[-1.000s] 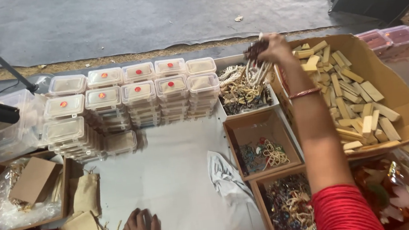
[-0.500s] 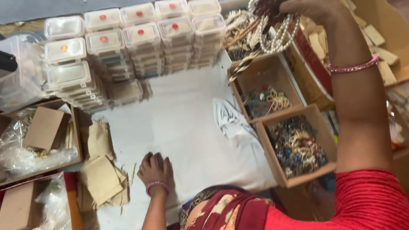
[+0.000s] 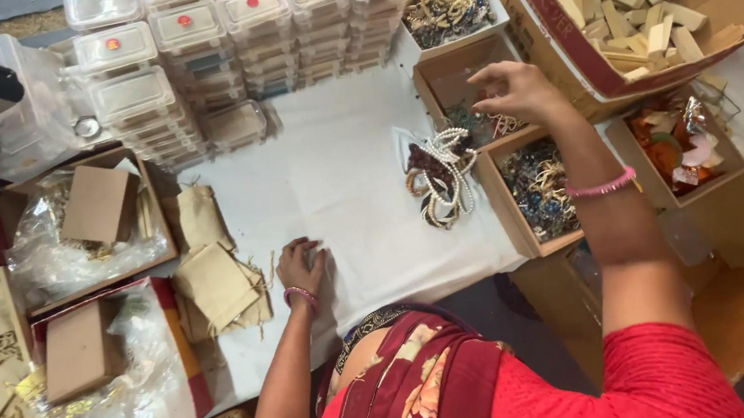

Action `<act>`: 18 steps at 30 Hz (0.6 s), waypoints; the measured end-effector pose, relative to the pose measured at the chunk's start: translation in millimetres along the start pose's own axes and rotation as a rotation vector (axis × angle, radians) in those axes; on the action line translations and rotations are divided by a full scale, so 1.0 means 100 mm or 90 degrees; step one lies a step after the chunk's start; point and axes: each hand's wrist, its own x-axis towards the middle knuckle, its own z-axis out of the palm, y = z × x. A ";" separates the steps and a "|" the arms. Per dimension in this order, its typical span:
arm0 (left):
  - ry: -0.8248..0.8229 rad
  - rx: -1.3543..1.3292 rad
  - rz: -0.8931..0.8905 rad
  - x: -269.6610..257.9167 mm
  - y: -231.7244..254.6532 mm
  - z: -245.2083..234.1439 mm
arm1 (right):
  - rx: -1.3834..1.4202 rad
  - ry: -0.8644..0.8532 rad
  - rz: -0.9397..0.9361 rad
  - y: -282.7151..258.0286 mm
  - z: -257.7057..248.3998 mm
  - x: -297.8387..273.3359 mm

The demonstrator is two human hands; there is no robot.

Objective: The person wipes a small plastic container with a white cloth, then places it aside. They pick up a pearl necklace from a box, wipe it with the cloth, and place it into a small beige pouch. Finally, they place the pouch into a plastic container and wipe a second necklace with the cloth.

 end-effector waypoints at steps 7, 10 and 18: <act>-0.032 -0.027 0.060 -0.04 -0.04 -0.14 | -0.100 -0.028 0.050 0.36 1.14 -0.14; -0.028 -0.022 0.051 -0.07 -0.05 -0.09 | -0.313 -0.123 0.057 0.46 1.84 -0.24; 0.050 0.080 0.024 -0.15 0.06 0.11 | -0.092 0.039 0.049 0.85 2.10 0.11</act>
